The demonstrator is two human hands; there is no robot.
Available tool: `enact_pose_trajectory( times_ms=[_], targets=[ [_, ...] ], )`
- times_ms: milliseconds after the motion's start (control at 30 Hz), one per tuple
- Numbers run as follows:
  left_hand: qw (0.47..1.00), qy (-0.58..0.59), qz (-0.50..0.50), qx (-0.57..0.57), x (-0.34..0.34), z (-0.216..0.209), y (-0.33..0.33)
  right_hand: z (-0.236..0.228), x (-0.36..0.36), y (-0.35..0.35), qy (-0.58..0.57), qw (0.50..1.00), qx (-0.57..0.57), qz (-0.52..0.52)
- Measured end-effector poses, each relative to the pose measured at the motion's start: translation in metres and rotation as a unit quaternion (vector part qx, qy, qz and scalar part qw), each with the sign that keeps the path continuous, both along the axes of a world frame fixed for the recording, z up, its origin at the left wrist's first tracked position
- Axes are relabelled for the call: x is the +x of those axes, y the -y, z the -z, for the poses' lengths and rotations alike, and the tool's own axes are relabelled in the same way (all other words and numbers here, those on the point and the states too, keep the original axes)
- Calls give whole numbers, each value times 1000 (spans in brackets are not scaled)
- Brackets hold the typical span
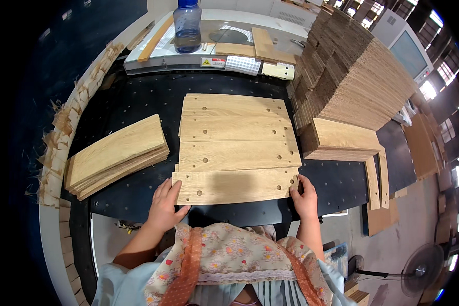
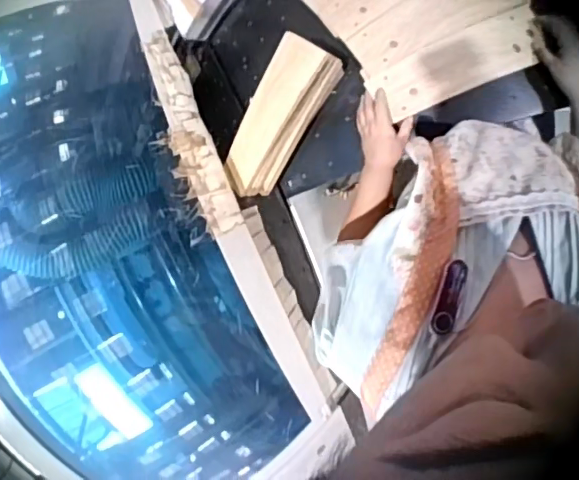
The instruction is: The person sorts and organizes wooden furniture panels by hand, picking them up from a stack, checking their surfaces and holes, and placing them into different stacks on a worktable.
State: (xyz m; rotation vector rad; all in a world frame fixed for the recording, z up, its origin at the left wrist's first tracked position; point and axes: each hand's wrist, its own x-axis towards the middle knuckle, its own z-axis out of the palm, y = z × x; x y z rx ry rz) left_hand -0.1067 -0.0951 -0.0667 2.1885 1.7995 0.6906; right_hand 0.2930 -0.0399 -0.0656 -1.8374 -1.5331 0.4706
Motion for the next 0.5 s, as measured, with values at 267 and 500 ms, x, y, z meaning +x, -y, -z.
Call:
enact_pose_trajectory(
  times_ms=[267,500],
  targets=[
    [1000,6,21,-22,-2,-1,-6,0,-8,-13,-17,999,-16,21],
    [894,406,-155,-109,-53,10,-8,17,20,-24,-193,980,-54,-10]
  ],
)
